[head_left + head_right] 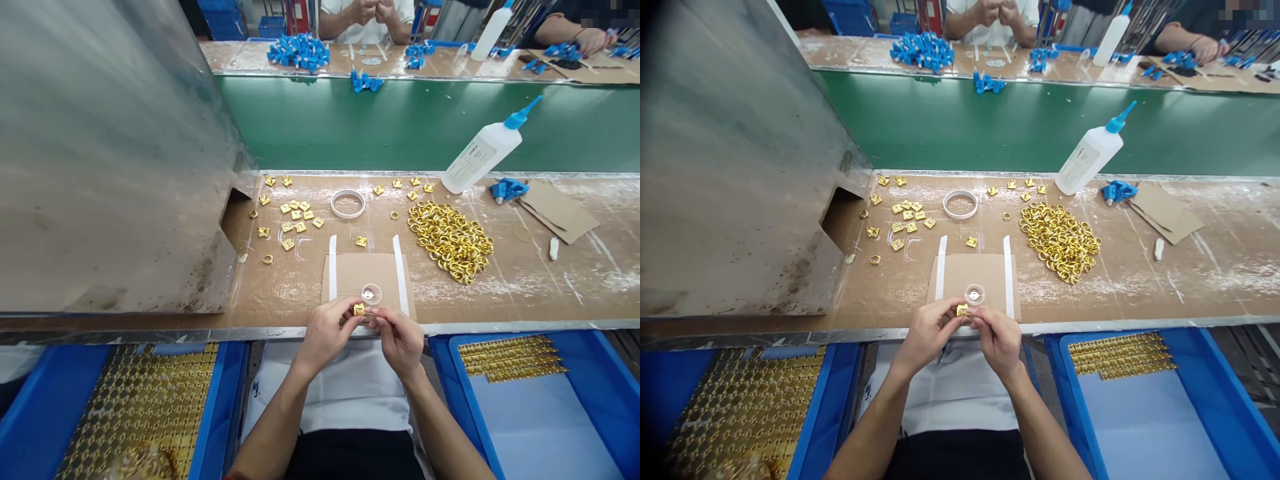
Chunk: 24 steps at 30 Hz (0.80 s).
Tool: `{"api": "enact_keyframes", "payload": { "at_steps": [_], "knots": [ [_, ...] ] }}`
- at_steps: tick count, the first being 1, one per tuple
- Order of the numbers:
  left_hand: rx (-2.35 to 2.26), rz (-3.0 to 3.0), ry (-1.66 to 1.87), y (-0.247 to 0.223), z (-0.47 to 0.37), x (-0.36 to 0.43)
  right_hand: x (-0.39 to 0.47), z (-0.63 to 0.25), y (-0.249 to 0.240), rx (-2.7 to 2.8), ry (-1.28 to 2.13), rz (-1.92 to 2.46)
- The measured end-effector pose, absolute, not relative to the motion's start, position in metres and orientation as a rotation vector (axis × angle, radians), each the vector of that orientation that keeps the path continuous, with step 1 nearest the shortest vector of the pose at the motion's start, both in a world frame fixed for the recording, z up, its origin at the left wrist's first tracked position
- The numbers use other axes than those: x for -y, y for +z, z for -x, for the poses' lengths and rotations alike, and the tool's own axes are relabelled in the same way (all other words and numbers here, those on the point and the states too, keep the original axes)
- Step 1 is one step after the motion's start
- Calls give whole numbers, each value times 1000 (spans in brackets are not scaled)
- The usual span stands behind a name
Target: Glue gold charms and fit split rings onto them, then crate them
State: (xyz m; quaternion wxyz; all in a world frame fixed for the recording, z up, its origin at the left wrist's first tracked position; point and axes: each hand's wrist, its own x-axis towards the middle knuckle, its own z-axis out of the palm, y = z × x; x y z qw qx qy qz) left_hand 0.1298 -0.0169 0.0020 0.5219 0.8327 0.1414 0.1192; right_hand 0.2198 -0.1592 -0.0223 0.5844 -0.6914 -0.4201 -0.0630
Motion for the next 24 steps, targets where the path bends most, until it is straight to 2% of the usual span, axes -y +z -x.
{"api": "enact_keyframes", "payload": {
  "at_steps": [24],
  "knots": [
    [-299,-2002,298,4,-129,16,159,-221,-22,1022,-120,1597]
  ]
}}
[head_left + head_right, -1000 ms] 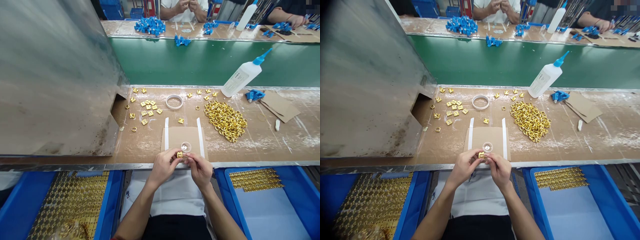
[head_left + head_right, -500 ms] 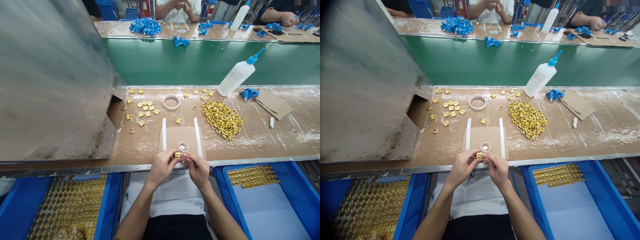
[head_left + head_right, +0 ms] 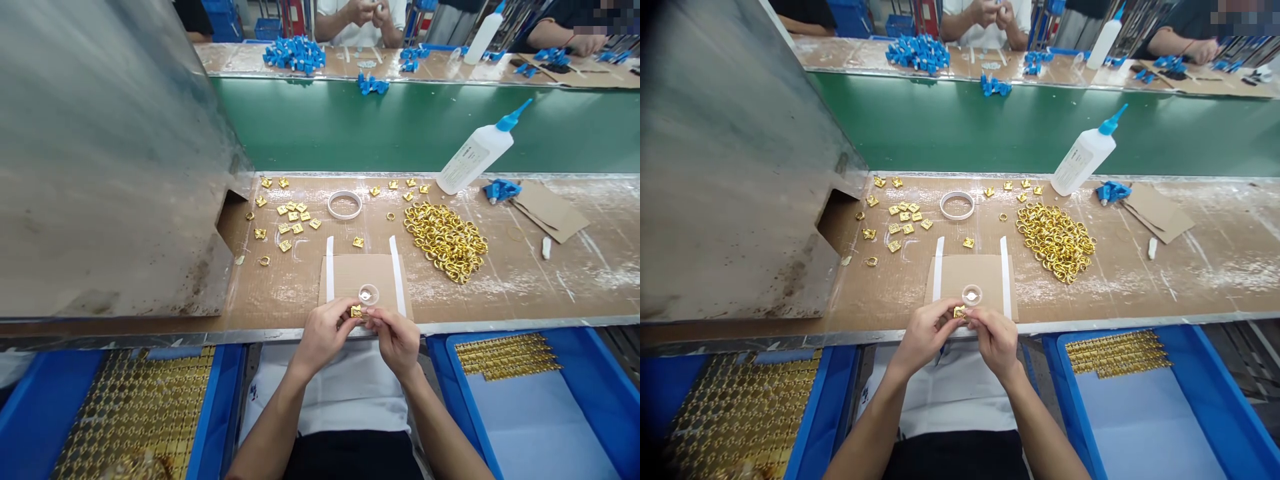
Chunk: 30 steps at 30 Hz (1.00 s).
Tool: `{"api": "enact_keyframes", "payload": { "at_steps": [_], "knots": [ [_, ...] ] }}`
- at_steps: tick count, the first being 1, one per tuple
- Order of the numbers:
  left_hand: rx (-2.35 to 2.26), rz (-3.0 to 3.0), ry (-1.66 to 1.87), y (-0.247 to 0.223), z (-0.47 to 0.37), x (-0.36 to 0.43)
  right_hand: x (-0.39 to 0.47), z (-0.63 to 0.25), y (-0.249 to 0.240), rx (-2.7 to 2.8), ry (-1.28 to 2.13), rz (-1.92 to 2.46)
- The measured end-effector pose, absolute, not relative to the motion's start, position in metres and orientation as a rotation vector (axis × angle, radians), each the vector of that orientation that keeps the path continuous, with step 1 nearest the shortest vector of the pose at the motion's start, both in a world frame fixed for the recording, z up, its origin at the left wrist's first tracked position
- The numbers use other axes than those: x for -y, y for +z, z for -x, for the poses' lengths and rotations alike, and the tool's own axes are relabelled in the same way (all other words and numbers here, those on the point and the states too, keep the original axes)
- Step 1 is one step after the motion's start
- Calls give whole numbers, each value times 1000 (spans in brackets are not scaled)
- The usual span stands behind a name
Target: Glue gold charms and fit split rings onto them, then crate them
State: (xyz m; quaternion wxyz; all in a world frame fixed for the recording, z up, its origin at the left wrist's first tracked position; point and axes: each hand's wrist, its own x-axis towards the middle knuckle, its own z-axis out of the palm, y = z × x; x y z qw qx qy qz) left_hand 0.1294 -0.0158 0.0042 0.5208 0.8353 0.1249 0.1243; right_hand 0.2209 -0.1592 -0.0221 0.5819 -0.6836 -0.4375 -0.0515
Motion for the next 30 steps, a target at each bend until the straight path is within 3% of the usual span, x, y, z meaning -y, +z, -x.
{"api": "enact_keyframes", "payload": {
  "at_steps": [30],
  "knots": [
    [-303,-2002,299,4,-129,15,163,-222,-20,992,-109,1636]
  ]
}}
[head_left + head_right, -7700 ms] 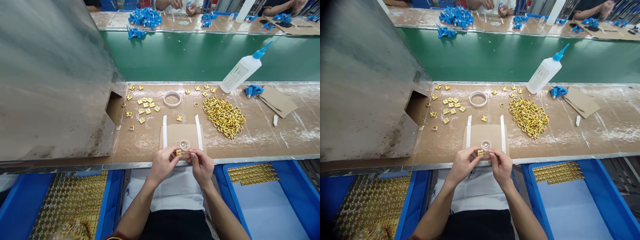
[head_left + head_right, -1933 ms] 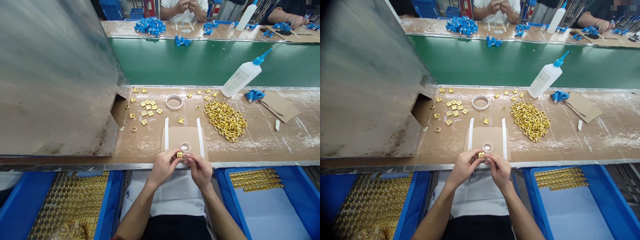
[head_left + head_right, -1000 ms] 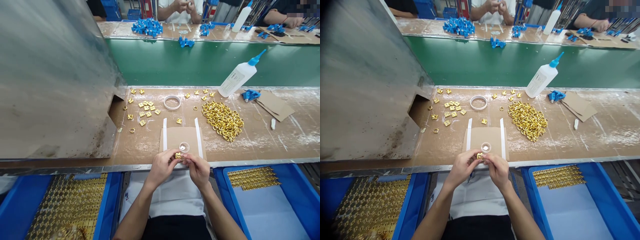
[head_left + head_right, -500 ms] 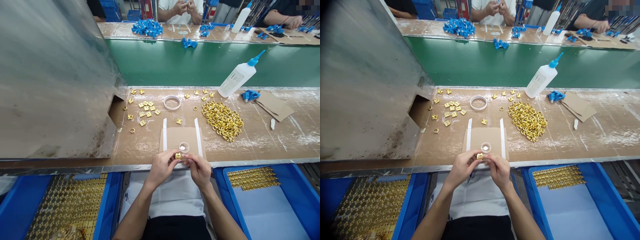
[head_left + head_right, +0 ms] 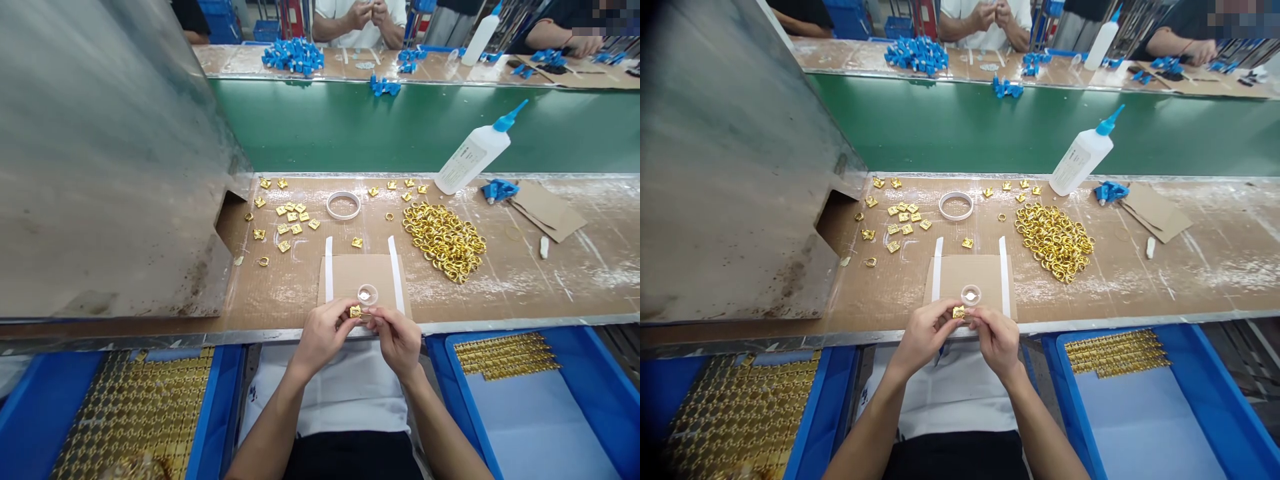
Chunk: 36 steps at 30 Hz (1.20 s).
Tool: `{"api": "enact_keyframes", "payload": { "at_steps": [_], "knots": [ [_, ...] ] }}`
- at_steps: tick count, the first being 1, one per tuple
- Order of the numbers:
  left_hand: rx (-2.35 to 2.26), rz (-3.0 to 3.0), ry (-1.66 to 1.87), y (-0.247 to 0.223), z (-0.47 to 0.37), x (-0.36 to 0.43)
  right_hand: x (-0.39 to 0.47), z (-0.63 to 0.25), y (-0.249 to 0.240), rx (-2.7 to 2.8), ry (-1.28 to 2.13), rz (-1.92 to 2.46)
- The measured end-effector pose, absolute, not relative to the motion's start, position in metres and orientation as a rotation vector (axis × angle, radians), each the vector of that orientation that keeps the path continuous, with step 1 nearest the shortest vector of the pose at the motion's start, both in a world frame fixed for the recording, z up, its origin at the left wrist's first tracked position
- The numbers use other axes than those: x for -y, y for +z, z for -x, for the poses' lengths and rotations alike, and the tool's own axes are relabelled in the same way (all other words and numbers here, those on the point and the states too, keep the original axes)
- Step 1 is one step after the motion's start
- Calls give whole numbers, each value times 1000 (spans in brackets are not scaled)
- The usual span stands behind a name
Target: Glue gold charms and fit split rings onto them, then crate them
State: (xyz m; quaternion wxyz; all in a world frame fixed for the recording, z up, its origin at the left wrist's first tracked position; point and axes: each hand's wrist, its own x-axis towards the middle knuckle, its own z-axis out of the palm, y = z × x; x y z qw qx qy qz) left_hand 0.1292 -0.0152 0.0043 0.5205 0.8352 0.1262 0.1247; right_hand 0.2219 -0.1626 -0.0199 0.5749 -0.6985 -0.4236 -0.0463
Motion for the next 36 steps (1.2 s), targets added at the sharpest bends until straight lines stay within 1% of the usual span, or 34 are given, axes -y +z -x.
{"api": "enact_keyframes", "payload": {
  "at_steps": [8,14,18,26,32,36],
  "knots": [
    [-309,-2010,290,2,-129,16,162,-222,-20,1004,-105,1612],
    [-314,-2020,305,1,-129,16,163,-225,-14,843,-121,1587],
    [-324,-2009,343,1,-128,16,156,-239,-3,862,-249,1716],
    [-299,-1985,326,0,-126,14,150,-246,-6,1008,-286,1874],
    [-340,-1997,306,1,-129,16,151,-247,-5,997,-230,1855],
    [-373,-1999,282,4,-132,16,153,-247,-3,872,-145,1806]
  ]
}}
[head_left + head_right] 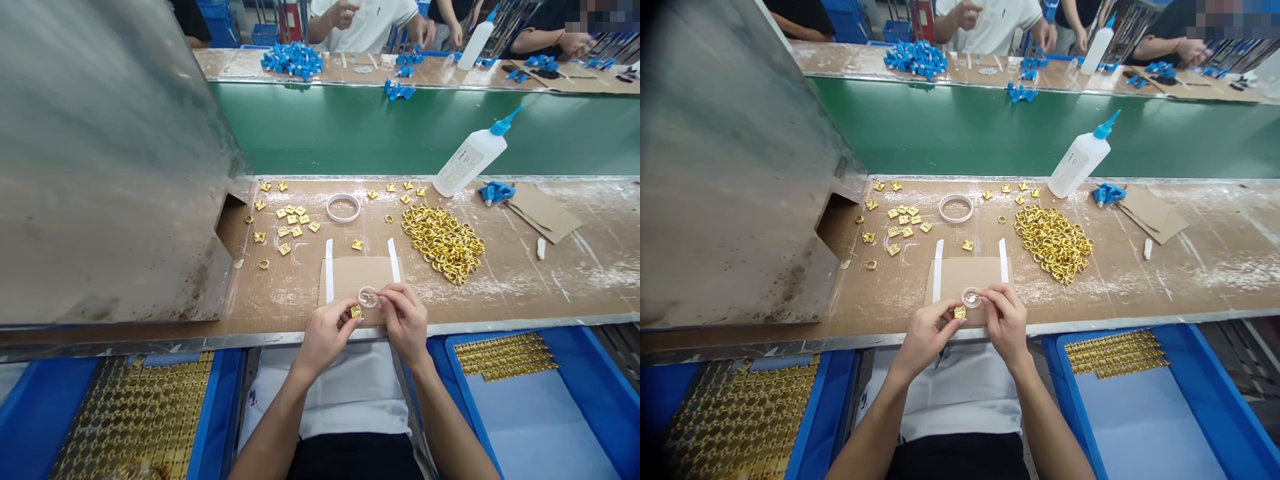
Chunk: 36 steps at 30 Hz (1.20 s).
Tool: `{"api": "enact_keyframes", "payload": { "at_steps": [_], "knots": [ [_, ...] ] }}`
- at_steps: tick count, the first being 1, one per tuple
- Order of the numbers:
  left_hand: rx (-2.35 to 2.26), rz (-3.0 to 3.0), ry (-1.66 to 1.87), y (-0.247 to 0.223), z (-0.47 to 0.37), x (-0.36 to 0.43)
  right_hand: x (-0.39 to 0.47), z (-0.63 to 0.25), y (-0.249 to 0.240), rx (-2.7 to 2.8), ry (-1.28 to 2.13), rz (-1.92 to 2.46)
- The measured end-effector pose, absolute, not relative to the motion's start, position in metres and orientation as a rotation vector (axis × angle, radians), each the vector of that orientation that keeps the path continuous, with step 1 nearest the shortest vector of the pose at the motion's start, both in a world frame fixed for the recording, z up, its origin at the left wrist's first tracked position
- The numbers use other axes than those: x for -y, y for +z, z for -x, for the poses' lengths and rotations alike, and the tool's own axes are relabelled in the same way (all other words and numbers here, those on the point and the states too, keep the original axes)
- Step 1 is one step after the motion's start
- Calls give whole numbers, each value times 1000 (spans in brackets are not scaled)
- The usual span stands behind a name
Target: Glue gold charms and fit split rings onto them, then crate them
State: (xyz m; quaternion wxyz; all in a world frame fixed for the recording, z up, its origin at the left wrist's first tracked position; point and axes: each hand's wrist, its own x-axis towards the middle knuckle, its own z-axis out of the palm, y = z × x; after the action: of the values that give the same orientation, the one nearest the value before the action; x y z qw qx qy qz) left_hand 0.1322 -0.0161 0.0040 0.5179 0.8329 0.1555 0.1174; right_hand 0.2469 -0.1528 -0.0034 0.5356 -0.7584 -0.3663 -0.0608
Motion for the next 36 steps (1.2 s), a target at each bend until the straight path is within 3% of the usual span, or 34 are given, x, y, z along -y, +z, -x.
{"api": "enact_keyframes", "payload": {
  "at_steps": [6,19,36],
  "knots": [
    [-374,-2002,290,4,-133,17,157,-242,-6,668,20,1717],
    [-376,-2007,306,3,-132,17,157,-233,-6,569,-32,1638],
    [-368,-2021,319,2,-132,18,163,-223,-19,970,-136,1639]
  ]
}}
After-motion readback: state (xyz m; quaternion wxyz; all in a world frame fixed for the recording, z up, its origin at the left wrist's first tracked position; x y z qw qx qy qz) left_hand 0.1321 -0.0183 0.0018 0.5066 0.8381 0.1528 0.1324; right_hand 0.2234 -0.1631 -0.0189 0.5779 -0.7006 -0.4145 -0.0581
